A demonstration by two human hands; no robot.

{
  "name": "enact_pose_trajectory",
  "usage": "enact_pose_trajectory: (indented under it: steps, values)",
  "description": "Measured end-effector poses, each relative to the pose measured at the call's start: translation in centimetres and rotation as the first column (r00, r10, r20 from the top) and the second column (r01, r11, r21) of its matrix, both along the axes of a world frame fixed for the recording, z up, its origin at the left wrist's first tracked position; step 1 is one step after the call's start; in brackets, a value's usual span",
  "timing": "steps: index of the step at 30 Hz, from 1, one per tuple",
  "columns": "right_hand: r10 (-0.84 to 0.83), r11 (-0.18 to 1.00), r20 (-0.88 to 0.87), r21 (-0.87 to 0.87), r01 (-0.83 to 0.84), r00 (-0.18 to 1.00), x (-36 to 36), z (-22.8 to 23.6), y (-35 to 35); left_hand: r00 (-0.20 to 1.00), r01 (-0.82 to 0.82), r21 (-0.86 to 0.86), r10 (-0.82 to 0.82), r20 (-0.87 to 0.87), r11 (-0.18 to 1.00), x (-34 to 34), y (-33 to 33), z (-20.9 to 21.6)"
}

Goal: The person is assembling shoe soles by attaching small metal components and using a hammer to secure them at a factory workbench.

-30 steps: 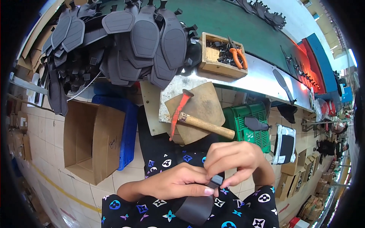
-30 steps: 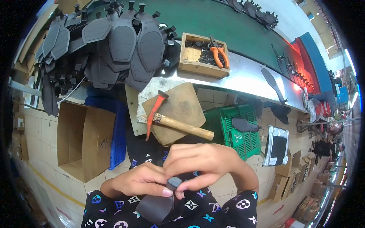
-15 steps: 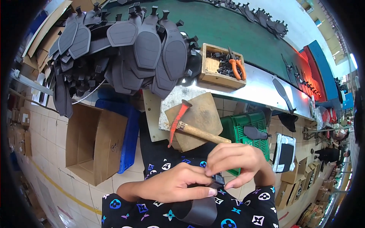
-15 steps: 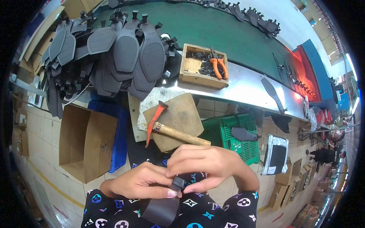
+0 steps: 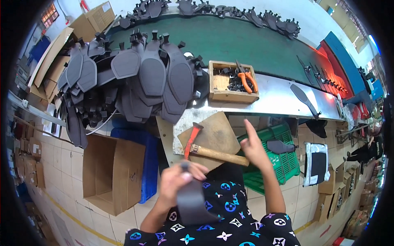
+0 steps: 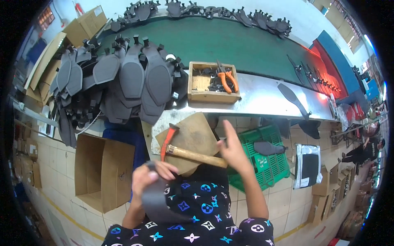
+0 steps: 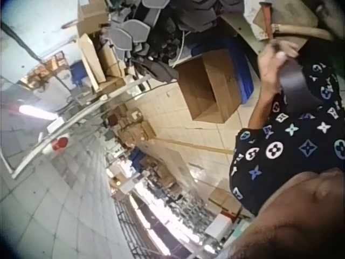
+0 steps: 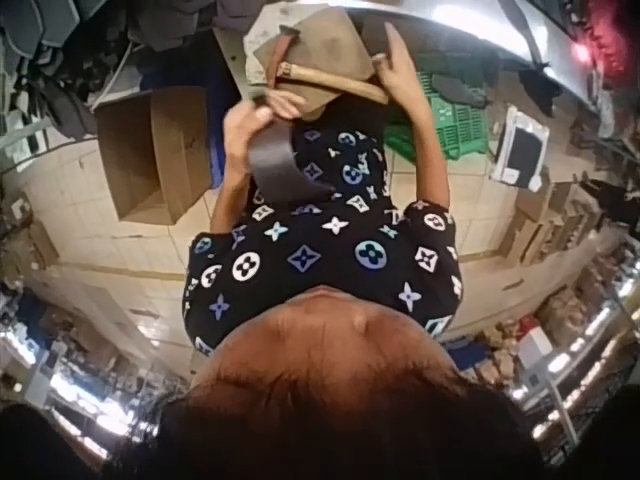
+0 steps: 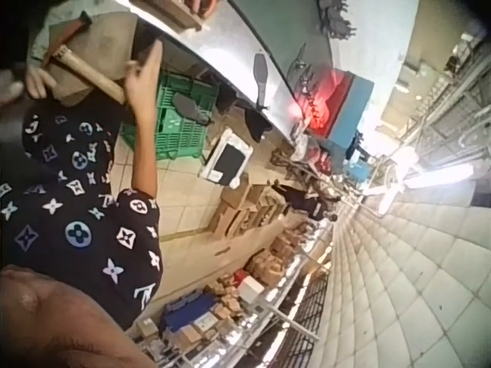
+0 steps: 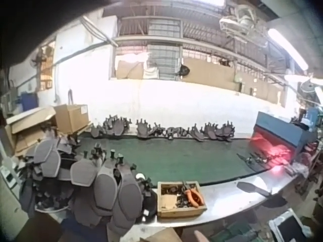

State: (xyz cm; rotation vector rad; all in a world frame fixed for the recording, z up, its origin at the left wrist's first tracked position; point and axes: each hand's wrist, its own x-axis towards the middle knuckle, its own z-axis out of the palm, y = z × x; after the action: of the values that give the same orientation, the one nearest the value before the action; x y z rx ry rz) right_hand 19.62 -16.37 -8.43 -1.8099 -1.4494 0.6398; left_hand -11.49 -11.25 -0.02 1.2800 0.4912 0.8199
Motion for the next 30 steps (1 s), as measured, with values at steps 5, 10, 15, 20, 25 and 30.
enact_pose_trajectory:
  steps: [5, 10, 15, 20, 25, 30]
  values:
    - [0.178, 0.933, -0.683, -0.112, -0.343, 0.708, -0.7, 1.7, -1.1, 0.812, -0.512, -0.182, 0.542, 0.217, 0.84, -2.1, 4.2, -9.0]
    - [0.147, 0.988, -0.364, 0.007, -0.155, 0.92, -4.6, 0.6, -3.0, 0.799, -0.164, -0.594, 0.459, 0.388, 0.788, 0.5, 5.2, -10.2]
    - [-0.047, 0.998, -0.453, -0.046, 0.029, 0.89, -9.3, 1.9, -3.8, 0.783, -0.118, -0.576, 0.433, 0.447, 0.809, -0.4, 4.1, -11.2]
    - [-0.221, 0.957, -0.314, 0.112, 0.267, 0.923, -8.9, 3.0, -1.7, 0.759, -0.091, -0.62, 0.457, 0.463, 0.78, -0.9, 2.1, -11.9]
    - [-0.29, 0.952, -0.209, 0.038, 0.304, 0.934, -9.0, 1.1, 0.0, 0.544, 0.056, -0.748, 0.608, 0.578, 0.662, -1.2, 0.7, -13.8]
    - [-0.269, 0.962, -0.13, 0.013, 0.273, 0.954, -7.4, 1.3, -0.5, 0.595, 0.001, -0.652, 0.524, 0.61, 0.758, -0.9, 1.8, -10.6]
